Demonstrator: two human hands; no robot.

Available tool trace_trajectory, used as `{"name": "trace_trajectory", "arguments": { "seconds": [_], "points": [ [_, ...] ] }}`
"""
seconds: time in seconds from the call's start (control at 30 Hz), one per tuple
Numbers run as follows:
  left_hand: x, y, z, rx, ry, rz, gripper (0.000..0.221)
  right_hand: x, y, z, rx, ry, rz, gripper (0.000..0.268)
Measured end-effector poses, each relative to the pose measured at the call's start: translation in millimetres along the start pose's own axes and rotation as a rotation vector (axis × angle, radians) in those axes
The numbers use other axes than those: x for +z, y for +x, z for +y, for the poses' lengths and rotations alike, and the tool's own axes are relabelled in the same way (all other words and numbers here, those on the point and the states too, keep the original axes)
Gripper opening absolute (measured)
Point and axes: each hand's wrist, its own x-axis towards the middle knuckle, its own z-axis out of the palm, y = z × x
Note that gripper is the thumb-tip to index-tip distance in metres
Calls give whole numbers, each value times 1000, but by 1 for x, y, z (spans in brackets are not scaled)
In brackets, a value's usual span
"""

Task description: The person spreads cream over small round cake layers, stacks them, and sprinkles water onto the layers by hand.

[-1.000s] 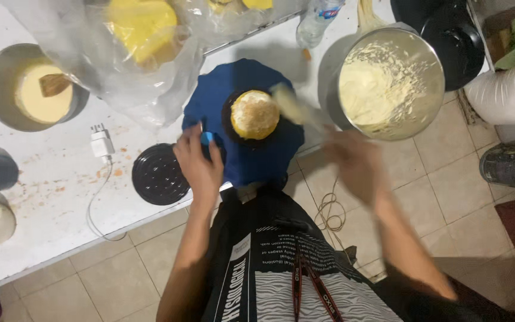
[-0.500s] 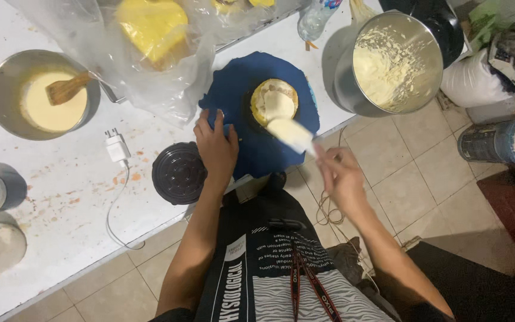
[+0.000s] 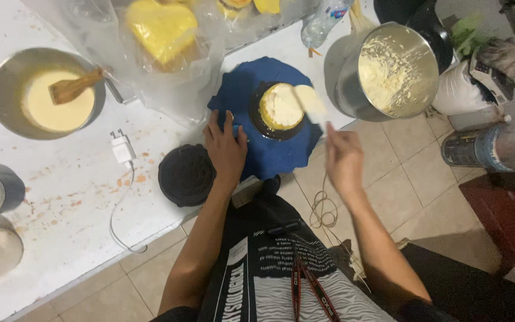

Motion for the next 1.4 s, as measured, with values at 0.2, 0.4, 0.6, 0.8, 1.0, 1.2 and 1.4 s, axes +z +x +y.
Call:
{"name": "trace_trajectory", "arguments": {
  "seconds": [0.2,0.4,0.6,0.8,1.0,1.2,1.4],
  "points": [
    [9,-3,-5,7,11,0,45,30,-12,-57,-158,34,-75,38],
    [4,-1,-5,-13,1,-21,48,13,-49,-31,-245,139,-191,37],
    [2,-1,-5,-6,22,-26,46,16,25,-18,-369,16,-31,37],
    [-5,4,-5,11,-20,-26,43,-7,56,6,-155,-186,-35,31],
    [-5,3,-2,-4,-49,-11,41,3,4,-20,-96,71,6,31],
    [-3,1,-3,11,-61,13,42,11,-75,20,-95,197,-19,36],
    [-1,0,-7,11,-68,19,42,25,-9,-30,-220,158,90,38]
  ]
}}
